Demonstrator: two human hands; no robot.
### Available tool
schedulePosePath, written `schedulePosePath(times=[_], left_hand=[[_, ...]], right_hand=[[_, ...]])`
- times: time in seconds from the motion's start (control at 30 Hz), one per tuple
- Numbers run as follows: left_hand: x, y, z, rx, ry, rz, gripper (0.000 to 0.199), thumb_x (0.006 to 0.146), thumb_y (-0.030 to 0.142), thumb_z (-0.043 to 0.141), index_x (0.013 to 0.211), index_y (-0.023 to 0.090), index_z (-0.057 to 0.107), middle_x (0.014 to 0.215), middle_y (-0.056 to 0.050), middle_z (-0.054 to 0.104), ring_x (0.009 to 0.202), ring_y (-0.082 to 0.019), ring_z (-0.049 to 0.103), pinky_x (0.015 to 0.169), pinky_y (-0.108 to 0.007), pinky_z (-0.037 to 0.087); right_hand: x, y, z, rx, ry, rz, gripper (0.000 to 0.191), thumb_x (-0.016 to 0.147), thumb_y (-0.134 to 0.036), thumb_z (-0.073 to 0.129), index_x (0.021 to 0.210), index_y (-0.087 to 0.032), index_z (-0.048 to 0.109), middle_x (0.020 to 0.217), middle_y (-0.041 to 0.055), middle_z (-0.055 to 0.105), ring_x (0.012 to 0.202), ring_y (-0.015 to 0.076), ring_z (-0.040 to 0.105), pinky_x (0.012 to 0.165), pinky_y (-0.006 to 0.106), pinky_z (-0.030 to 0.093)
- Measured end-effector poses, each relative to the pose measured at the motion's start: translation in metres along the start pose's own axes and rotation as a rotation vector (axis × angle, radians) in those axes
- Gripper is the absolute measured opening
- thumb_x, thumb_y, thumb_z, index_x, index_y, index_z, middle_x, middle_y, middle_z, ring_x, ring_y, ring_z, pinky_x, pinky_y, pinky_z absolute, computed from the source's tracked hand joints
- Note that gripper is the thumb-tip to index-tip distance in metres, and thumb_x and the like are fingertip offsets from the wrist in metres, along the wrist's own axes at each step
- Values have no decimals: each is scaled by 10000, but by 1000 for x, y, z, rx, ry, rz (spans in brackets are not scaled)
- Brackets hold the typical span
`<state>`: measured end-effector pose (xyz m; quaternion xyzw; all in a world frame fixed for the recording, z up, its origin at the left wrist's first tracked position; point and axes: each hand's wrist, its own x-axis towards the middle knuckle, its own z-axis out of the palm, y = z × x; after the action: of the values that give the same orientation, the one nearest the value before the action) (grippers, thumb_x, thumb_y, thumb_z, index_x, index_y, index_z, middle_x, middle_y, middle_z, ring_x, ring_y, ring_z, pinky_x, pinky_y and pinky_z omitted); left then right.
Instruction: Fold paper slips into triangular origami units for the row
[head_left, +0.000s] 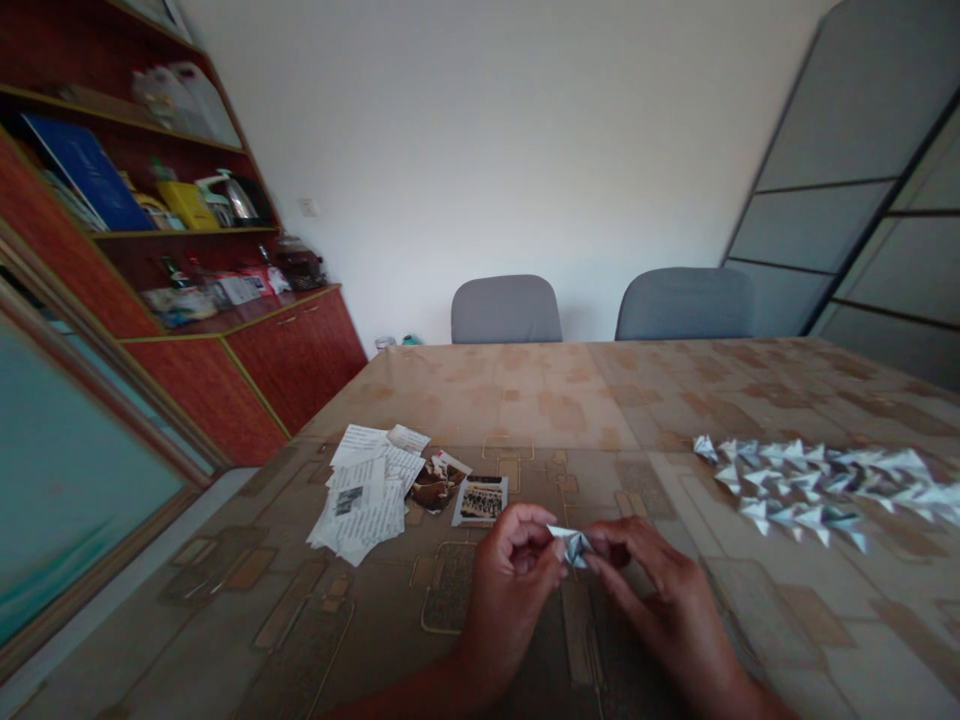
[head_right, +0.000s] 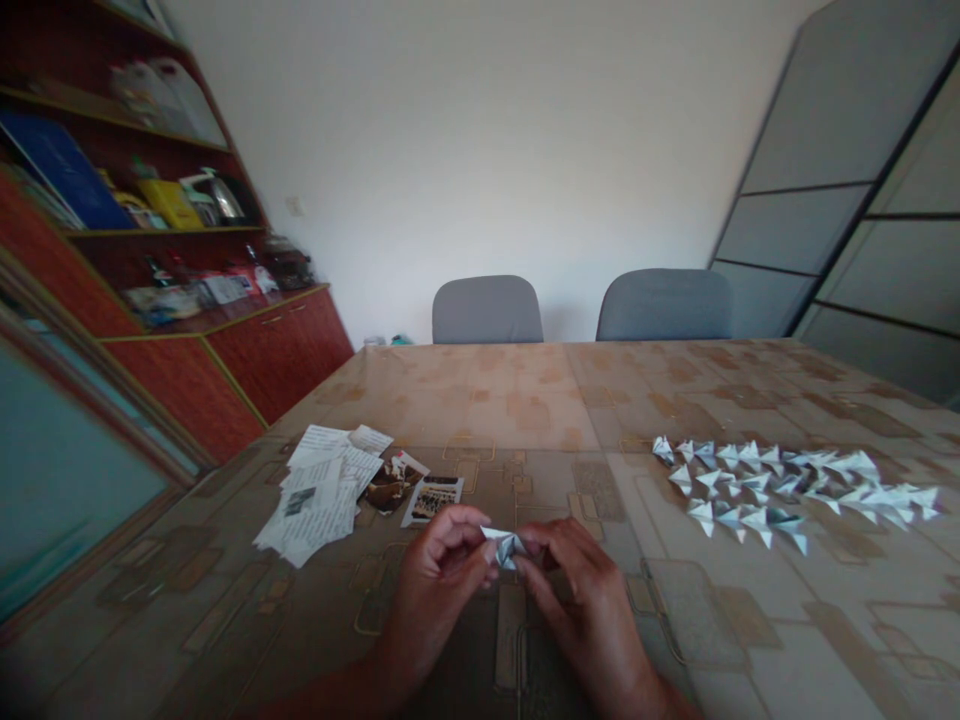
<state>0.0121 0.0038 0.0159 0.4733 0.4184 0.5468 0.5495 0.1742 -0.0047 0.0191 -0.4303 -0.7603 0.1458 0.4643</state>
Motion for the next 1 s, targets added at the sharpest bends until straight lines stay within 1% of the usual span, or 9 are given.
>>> schedulePosePath(times=[0.1, 0.3, 0.4, 0.47, 0.53, 0.67, 0.83, 0.9, 1.0], left_hand=[[-1, 1, -1, -26, 1, -6, 205, 743, 242, 657, 882, 183, 518, 657, 26, 615, 562, -116, 575, 561, -217, 470], [-3, 0, -1, -13, 12, 3, 196, 753, 324, 682, 751, 163, 569, 683, -4, 624, 586, -126, 595, 547, -210, 471], [-4, 0, -1, -22, -21, -3, 190, 781, 335, 670, 807, 156, 612, 726, -26, 650, 625, -137, 612, 575, -221, 482], [-5, 0, -2, -23, -54, 3, 208, 774, 343, 686, 847, 156, 633, 754, -39, 660, 651, -145, 612, 584, -225, 483], [-5, 0, -2, -30, -71, 16, 213, 747, 331, 715, 843, 157, 639, 766, -40, 656, 665, -147, 606, 580, -220, 476], [-4, 0, -2, -50, -51, 26, 175, 727, 279, 724, 803, 156, 626, 749, -28, 640, 667, -144, 595, 574, -212, 466], [-1, -1, -2, -74, -33, 51, 138, 753, 240, 690, 829, 161, 605, 746, -12, 628, 657, -136, 585, 597, -220, 474], [-1, -2, -2, -73, -22, 72, 122, 763, 234, 680, 801, 169, 585, 713, 2, 611, 635, -131, 577, 593, -218, 470], [-2, -2, -3, -15, -18, 109, 113, 792, 247, 652, 744, 175, 579, 667, 8, 595, 633, -140, 585, 605, -222, 473]], right_hand=[[0, -1, -1, 35, -7, 31, 79, 865, -188, 593, 910, -215, 652, 769, 17, 672, 682, 163, 646, 617, 236, 520], [-3, 1, 3, 149, -48, 157, 79, 888, -236, 571, 880, -220, 648, 793, 11, 690, 728, 167, 662, 667, 238, 522], [-4, 2, 6, 197, -34, 206, 84, 882, -257, 578, 855, -214, 645, 785, 14, 698, 722, 169, 662, 665, 240, 525], [-4, 2, 7, 212, -22, 214, 84, 876, -259, 585, 861, -211, 652, 776, 15, 700, 710, 168, 657, 652, 238, 523], [-4, 0, 8, 226, -18, 217, 84, 871, -255, 589, 872, -211, 660, 768, 13, 699, 706, 167, 654, 649, 237, 522], [-3, -3, 7, 305, -41, 241, 99, 879, -266, 579, 864, -211, 660, 771, 13, 701, 734, 173, 665, 672, 243, 530], [-1, -3, 8, 424, -47, 279, 136, 899, -306, 567, 927, -217, 666, 839, 29, 714, 802, 184, 678, 722, 257, 547], [-1, -3, 9, 452, -47, 293, 150, 902, -332, 570, 924, -215, 660, 851, 37, 717, 805, 187, 679, 725, 262, 552], [-1, -2, 10, 484, -45, 315, 175, 893, -379, 582, 899, -215, 644, 848, 38, 713, 809, 193, 679, 730, 267, 554]])
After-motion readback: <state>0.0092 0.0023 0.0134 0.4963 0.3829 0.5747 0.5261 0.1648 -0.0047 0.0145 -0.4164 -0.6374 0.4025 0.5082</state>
